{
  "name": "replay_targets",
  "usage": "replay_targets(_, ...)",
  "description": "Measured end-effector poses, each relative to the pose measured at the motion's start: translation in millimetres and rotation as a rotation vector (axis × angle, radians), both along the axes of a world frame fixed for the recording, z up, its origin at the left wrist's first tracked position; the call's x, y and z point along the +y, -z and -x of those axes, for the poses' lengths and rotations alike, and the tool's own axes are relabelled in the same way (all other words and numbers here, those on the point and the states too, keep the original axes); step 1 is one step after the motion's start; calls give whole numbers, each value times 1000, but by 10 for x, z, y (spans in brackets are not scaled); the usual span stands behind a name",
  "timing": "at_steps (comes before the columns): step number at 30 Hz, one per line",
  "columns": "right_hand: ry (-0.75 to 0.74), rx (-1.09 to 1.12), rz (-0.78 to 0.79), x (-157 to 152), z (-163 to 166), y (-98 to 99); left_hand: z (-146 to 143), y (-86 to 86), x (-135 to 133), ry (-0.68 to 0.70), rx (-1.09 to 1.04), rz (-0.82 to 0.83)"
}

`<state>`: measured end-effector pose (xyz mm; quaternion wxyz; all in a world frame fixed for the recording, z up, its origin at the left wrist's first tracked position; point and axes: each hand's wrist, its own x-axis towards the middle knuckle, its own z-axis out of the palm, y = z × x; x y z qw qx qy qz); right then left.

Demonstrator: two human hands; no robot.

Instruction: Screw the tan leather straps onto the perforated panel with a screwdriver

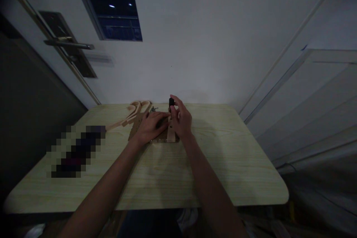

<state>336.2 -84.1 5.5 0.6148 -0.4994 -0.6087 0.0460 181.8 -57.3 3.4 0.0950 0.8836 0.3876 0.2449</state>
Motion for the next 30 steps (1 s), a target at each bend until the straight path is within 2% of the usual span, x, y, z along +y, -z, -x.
replay_targets(7, 19, 95, -24, 67, -3, 23, 8, 7, 8, 1, -3, -19)
replay_targets(16, 8, -48, 5, 87, -11, 116, -1, 6, 4, -1, 3, -26)
replay_targets(25, -16, -86, 23, -9, -19, 35, 5, -6, -3, 7, 1, -17)
replay_targets(30, 67, -38, 0, 10, -22, 39, -1, -11, -1, 2, 7, -2)
